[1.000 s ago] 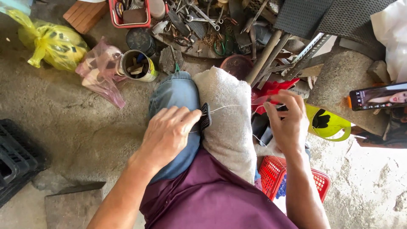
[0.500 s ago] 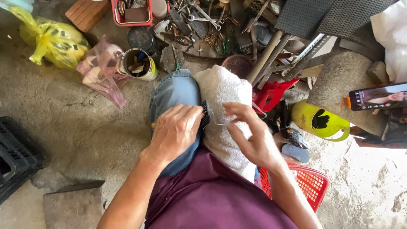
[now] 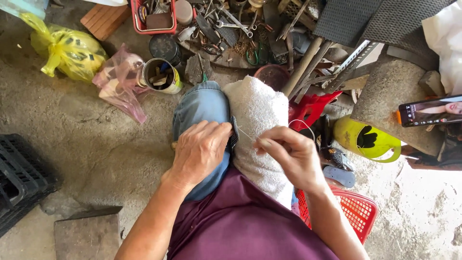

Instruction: Hand-stitching a shoe sole to the upper part of a shoe using a needle and thread.

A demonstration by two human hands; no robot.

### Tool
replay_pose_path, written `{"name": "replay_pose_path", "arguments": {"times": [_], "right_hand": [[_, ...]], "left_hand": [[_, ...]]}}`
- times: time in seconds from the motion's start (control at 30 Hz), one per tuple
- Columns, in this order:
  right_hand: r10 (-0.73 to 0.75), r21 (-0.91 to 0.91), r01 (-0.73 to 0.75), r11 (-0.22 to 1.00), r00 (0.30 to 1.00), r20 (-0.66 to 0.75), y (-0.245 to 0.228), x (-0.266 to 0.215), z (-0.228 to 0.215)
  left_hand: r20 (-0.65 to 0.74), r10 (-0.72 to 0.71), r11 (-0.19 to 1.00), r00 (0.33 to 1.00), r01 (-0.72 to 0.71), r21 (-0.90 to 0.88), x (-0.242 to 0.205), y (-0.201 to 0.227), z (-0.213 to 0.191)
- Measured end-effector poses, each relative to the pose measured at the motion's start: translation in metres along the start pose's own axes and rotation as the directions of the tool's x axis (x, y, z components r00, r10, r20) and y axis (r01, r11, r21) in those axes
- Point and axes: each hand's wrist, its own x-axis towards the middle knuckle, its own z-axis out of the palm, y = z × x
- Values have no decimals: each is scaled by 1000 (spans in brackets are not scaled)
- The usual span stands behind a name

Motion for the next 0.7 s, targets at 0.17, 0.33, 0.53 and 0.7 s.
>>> {"name": "replay_pose_path", "arguments": {"times": [0.17, 0.33, 0.53, 0.7], "right_hand": [[-56, -694, 41, 719, 998, 2, 23, 12, 10], [-19, -750, 88, 656, 995, 100, 4, 16, 16], [-41, -817, 316, 483, 940, 340, -6, 21, -2], [-7, -806, 399, 438, 898, 441, -17, 32, 7]], "left_hand": [[-4, -1, 1000, 1000, 1, 31, 1, 3, -4], [-4, 0, 999, 1000, 0, 48, 4, 2, -3], [11, 14, 999, 1000, -13, -48, 10, 7, -6], [-49, -101, 985, 994, 107, 136, -4, -2, -6]]}}
